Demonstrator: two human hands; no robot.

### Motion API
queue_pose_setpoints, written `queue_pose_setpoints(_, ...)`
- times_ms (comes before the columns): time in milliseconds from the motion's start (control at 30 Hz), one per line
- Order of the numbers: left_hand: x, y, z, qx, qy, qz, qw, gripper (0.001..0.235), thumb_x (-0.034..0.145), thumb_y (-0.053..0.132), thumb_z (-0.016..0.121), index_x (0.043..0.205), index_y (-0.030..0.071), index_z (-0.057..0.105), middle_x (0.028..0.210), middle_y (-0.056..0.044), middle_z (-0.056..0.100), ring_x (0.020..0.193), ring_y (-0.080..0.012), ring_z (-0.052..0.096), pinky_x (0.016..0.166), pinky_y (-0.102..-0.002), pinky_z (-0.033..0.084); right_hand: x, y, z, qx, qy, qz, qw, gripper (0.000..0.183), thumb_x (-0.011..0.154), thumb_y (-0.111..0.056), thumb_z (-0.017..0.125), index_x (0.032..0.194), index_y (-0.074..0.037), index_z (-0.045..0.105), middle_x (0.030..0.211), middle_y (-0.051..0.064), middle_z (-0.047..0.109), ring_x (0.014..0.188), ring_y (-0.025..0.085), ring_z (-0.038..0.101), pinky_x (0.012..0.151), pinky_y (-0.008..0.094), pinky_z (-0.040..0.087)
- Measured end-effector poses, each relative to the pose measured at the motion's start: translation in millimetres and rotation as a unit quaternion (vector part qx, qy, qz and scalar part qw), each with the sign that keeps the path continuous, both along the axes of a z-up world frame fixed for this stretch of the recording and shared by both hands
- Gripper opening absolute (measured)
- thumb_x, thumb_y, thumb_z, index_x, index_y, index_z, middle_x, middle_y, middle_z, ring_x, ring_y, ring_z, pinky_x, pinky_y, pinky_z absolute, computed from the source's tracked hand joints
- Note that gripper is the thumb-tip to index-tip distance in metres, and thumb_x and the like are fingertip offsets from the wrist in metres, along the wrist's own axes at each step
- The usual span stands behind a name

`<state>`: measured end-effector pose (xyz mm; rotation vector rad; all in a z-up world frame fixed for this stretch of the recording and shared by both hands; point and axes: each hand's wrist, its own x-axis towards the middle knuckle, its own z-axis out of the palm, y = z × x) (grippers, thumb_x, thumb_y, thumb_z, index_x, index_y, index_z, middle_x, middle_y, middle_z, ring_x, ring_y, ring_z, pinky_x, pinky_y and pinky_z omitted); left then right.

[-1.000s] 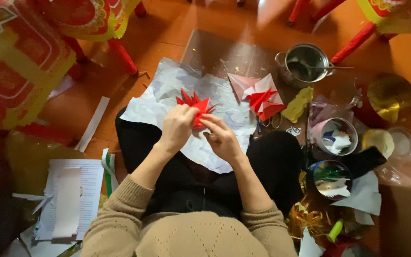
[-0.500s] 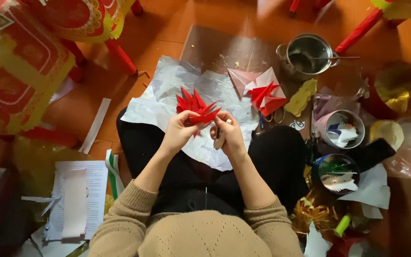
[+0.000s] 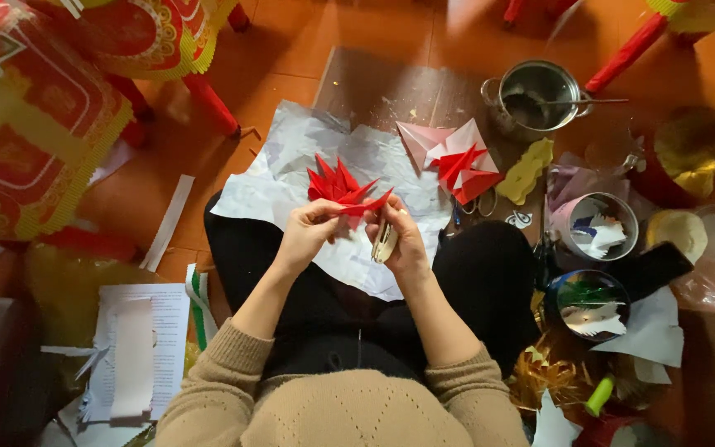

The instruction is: The person sits on the floor and assembles red paper pieces into a spiky star-like craft. They repeatedly pick up individual red paper components, fold and press them together by hand, and occasionally use a small wooden stick to adjust the shape. The assembled pieces are placed on a white sheet on the floor.

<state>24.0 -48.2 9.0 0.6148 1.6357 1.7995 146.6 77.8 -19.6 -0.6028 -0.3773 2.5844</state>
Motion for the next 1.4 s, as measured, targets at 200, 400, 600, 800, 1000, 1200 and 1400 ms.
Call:
queue_pose_setpoints(200, 6, -3, -21, 0.125, -0.289, -0.104, 0.943, 0.010, 0.092, 0.009, 0.064, 0.097, 0.001, 0.066, 0.064, -0.014, 0.061, 0.035, -0.0143, 0.052, 0.027, -0.019, 0.037, 3, -8, 11, 0.156, 0.039, 0.026, 0.987, 0.019, 0.089, -0.021, 0.068, 0.091, -0.009, 0.053, 0.083, 0.016, 0.063, 0.063, 0.017, 0.064, 0.057, 0.025, 0.056)
queue_pose_setpoints(400, -1, 3, 1, 0.046, -0.153, -0.119, 0.980, 0.013, 0.083, 0.003, 0.071, 0.096, 0.000, 0.069, 0.061, -0.013, 0.062, 0.037, -0.0122, 0.051, 0.032, -0.018, 0.034, 4, -11, 17, 0.267, 0.015, 0.018, 0.963, 0.013, 0.079, 0.009, 0.065, 0.087, 0.002, 0.057, 0.074, 0.021, 0.056, 0.043, 0.021, 0.055, 0.040, 0.029, 0.049)
queue_pose_setpoints(600, -14, 10, 5, 0.030, -0.058, -0.129, 0.990, 0.034, 0.077, 0.003, 0.077, 0.110, 0.002, 0.067, 0.065, -0.014, 0.062, 0.041, -0.0144, 0.056, 0.033, -0.018, 0.039, 3, -15, 14, 0.344, -0.024, 0.048, 0.938, 0.015, 0.080, 0.008, 0.066, 0.090, -0.003, 0.060, 0.073, 0.019, 0.063, 0.048, 0.022, 0.060, 0.041, 0.029, 0.049)
queue_pose_setpoints(800, -24, 3, 35, -0.010, 0.059, -0.210, 0.976, 0.043, 0.080, 0.000, 0.070, 0.121, 0.006, 0.062, 0.075, -0.010, 0.067, 0.062, -0.0129, 0.060, 0.055, -0.023, 0.047, 5, -18, 21, 0.401, -0.106, 0.107, 0.903, 0.016, 0.081, 0.003, 0.072, 0.093, -0.004, 0.064, 0.057, 0.015, 0.062, 0.040, 0.015, 0.053, 0.027, 0.020, 0.037)
queue_pose_setpoints(1000, -29, 1, 23, -0.073, 0.222, -0.233, 0.944, 0.048, 0.084, -0.003, 0.064, 0.128, 0.014, 0.060, 0.079, -0.011, 0.070, 0.066, -0.0214, 0.066, 0.061, -0.033, 0.053, -2, -23, 20, 0.577, -0.130, 0.044, 0.805, 0.009, 0.084, -0.004, 0.073, 0.089, -0.011, 0.072, 0.060, 0.006, 0.066, 0.052, 0.013, 0.064, 0.053, 0.024, 0.051)
queue_pose_setpoints(1200, -9, -4, 51, 0.027, 0.103, -0.170, 0.980, 0.054, 0.090, 0.011, 0.070, 0.140, 0.011, 0.051, 0.119, -0.013, 0.068, 0.099, -0.0197, 0.067, 0.086, -0.035, 0.056, -2, -16, 25, 0.514, -0.153, -0.044, 0.843, 0.031, 0.079, -0.002, 0.079, 0.107, -0.007, 0.067, 0.079, 0.011, 0.067, 0.056, 0.014, 0.062, 0.054, 0.024, 0.056)
queue_pose_setpoints(1400, 11, 1, -10, -0.053, -0.227, -0.078, 0.969, 0.021, 0.088, 0.014, 0.073, 0.100, -0.002, 0.068, 0.078, -0.019, 0.072, 0.064, -0.0225, 0.073, 0.057, -0.028, 0.061, -2, -14, 17, 0.557, -0.136, -0.146, 0.806, 0.047, 0.077, 0.005, 0.078, 0.120, -0.005, 0.062, 0.081, 0.009, 0.065, 0.056, 0.014, 0.062, 0.054, 0.025, 0.054)
